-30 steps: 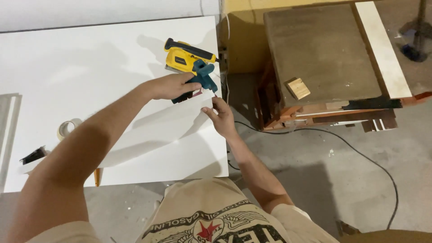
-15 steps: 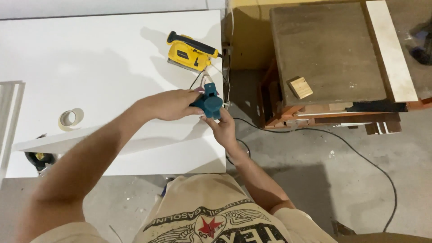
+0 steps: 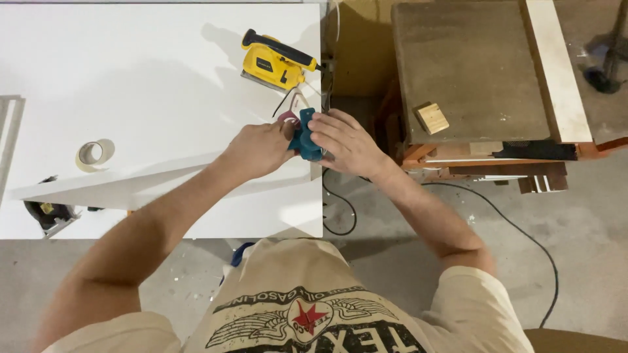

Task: The person applies edge banding to a white board, using an iron to adhere the strip and a wooden block to press it down. They then use a blue edge trimmer and a yellow scraper to remove excess material and smooth the edges.

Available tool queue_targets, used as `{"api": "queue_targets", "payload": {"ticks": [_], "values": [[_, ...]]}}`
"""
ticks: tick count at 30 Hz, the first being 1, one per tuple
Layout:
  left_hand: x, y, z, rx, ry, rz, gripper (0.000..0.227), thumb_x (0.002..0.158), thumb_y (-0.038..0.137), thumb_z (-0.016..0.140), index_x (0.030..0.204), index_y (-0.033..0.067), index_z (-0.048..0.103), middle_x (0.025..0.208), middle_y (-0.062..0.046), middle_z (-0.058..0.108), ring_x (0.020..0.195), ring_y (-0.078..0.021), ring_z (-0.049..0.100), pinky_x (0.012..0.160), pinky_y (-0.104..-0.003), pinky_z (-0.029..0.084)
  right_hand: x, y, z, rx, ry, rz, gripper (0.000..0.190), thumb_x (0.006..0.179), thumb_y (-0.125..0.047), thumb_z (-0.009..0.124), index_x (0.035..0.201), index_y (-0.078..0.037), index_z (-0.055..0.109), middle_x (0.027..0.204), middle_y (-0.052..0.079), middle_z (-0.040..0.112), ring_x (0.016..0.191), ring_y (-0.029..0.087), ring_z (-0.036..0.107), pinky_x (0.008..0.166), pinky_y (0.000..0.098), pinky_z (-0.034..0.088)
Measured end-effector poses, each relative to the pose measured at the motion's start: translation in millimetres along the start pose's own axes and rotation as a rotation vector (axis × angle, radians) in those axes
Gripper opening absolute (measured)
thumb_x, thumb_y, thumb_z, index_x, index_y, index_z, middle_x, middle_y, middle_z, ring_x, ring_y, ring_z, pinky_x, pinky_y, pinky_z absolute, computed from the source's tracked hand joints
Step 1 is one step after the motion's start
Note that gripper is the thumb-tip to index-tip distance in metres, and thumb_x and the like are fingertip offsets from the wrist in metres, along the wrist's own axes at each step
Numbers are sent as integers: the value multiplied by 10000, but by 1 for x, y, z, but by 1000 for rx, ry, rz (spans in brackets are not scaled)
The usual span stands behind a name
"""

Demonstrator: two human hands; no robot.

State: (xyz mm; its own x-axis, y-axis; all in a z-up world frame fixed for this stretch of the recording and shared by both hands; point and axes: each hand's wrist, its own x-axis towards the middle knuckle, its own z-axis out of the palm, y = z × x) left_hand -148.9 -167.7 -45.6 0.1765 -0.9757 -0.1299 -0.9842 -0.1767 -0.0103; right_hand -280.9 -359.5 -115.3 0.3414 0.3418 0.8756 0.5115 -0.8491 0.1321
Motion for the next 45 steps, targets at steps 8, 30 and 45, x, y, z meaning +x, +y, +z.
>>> {"api": "queue_targets", "payload": {"ticks": [8,30,45], "values": [[0,1,9,37,41,-8,537,1031,464,481,1287,-3,554,1077,-159,691,996,-318,736,838,-487,596,11,2,-6,-15,137,-150,411,986,-395,687,1240,-73,710,1203,137,738,1067,345,705,874,572,568],[-76,-25,17,-67,211,-68,802,913,349,698,1594,85,367,1327,-140,581,1147,-317,679,987,-437,539,-27,-86,-81,59,-170,251,776,848,-409,804,1500,-125,495,1334,185,559,1231,431,549,1019,551,492],[-275,-206,76,-148,186,-260,639,934,303,613,1505,104,407,1066,-77,692,970,-326,672,835,-463,529,175,-328,86,1890,-372,950,954,890,-378,905,1586,-115,307,1503,160,389,1112,339,651,1033,513,592]]}}
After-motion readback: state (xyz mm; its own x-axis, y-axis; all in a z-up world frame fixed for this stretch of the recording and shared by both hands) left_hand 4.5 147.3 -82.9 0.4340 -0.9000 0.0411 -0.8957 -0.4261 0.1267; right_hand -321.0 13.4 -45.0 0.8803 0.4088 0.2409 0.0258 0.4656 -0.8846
